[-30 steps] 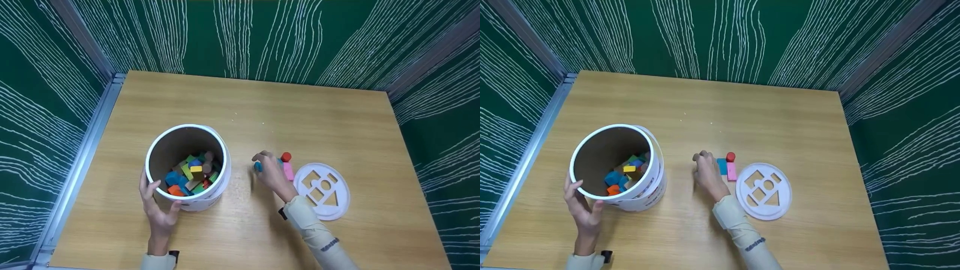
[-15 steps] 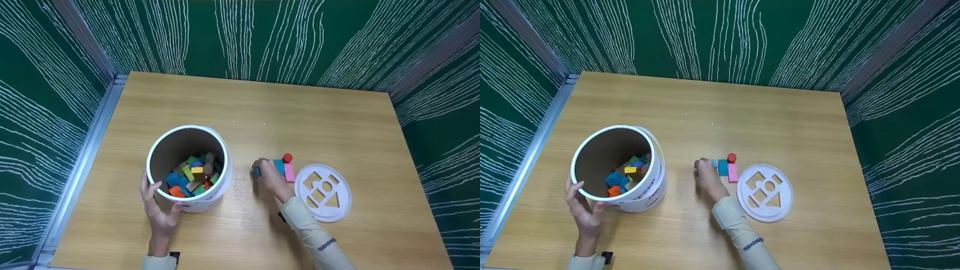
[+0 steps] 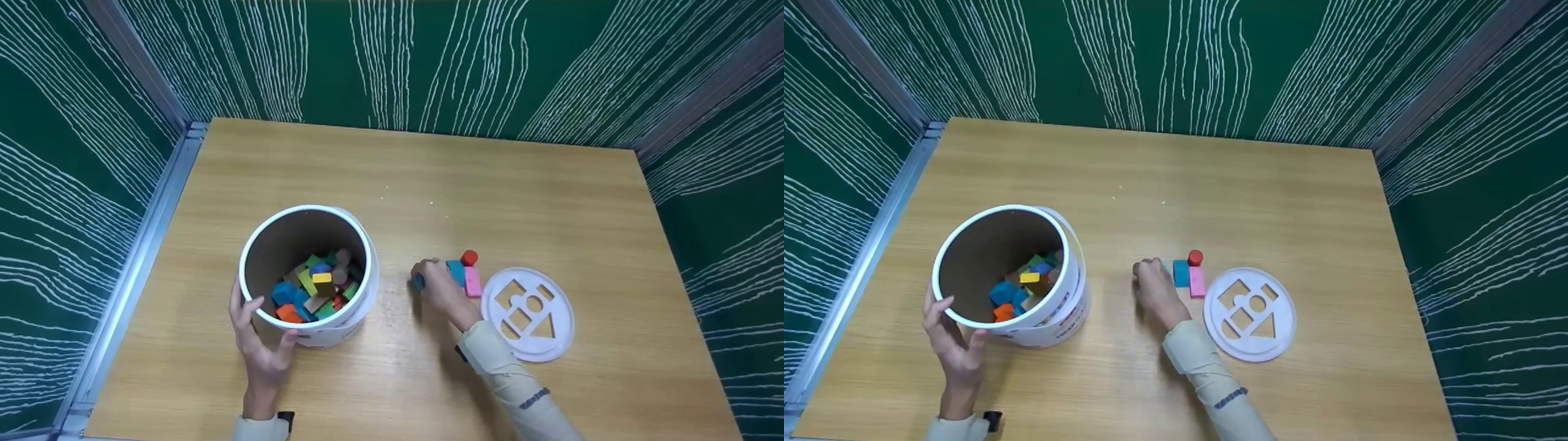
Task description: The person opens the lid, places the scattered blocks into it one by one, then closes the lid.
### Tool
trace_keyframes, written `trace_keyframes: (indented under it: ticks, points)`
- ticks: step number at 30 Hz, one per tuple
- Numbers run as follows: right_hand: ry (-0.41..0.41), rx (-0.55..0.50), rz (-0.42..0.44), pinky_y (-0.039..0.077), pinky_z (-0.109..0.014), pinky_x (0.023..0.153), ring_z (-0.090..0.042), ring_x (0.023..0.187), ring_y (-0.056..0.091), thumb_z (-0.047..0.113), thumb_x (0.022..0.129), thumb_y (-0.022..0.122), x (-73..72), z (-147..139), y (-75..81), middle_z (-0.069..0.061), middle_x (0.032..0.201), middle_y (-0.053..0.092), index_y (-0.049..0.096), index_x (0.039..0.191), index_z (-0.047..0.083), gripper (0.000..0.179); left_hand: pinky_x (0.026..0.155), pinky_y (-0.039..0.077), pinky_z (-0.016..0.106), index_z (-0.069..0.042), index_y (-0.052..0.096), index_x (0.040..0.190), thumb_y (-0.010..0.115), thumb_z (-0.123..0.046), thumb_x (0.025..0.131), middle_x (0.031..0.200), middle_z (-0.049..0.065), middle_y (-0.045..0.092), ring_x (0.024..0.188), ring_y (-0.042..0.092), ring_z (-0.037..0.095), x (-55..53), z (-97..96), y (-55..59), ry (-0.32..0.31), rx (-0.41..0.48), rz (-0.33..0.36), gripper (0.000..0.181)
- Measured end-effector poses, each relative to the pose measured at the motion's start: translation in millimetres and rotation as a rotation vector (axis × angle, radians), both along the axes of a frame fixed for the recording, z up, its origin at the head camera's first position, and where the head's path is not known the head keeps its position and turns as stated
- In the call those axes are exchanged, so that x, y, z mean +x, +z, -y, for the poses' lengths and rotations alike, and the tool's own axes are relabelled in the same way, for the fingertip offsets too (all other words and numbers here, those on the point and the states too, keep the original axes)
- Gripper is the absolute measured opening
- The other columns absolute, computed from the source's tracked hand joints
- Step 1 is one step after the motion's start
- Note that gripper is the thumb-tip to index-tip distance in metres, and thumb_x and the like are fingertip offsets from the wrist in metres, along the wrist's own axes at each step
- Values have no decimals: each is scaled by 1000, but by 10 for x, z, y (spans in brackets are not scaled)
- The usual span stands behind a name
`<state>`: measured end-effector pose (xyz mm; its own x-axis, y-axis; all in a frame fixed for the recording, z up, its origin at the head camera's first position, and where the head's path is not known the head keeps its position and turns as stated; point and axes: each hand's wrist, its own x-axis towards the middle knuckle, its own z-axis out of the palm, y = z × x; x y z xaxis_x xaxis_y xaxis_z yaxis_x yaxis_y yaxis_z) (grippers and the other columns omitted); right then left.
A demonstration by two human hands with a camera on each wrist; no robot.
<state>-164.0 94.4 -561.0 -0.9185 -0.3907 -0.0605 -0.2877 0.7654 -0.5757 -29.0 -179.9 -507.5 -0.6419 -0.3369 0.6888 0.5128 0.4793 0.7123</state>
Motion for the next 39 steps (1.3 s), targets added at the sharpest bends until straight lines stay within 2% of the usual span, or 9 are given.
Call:
trace_keyframes:
  ticks: [6,10,17,25,28,35,39]
  points:
    - [8,21,-62,51,-39,80,-28,93,56,-14,72,63,4,-10,12,-11,96,69,73,92,0,26,109,31,39,10,40,113,60,-50,86,138,40,26,133,28,33,4,4,-12,-12,3,-7,68]
    - [-3,20,-43,53,-37,80,-25,93,58,-12,73,64,8,-11,38,-11,98,68,72,96,0,27,109,31,38,10,40,113,61,-50,86,138,40,25,133,28,34,3,2,-13,-17,8,-9,69]
    - [-3,4,-13,55,-37,79,-22,84,63,-9,73,68,16,-1,71,-11,97,69,71,97,0,26,110,30,37,10,40,113,60,-50,86,138,40,25,134,28,33,6,-4,-11,-17,11,-6,69]
    - [7,-79,-18,55,-37,79,-23,84,64,-1,73,76,52,1,160,-13,101,69,70,101,-1,28,110,29,37,10,40,114,60,-51,86,139,40,24,134,27,33,12,-6,-3,-13,7,4,69]
    - [6,-131,-57,55,-38,78,-24,85,65,2,74,77,73,9,224,-12,101,69,70,101,-1,29,110,29,37,10,40,113,60,-51,86,139,40,25,134,27,33,8,-5,-1,-14,10,1,69]
    - [23,-268,-211,55,-37,79,-22,86,63,3,74,75,121,43,436,-10,98,67,69,99,-1,26,109,31,38,8,40,113,59,-51,86,136,41,27,132,29,33,-13,-10,-2,0,8,-32,67]
    - [19,-318,-255,55,-37,79,-21,89,62,5,75,73,152,58,575,-8,101,64,68,99,2,25,108,32,42,8,40,112,59,-51,86,136,41,27,131,30,35,-26,-12,2,-7,8,-57,68]
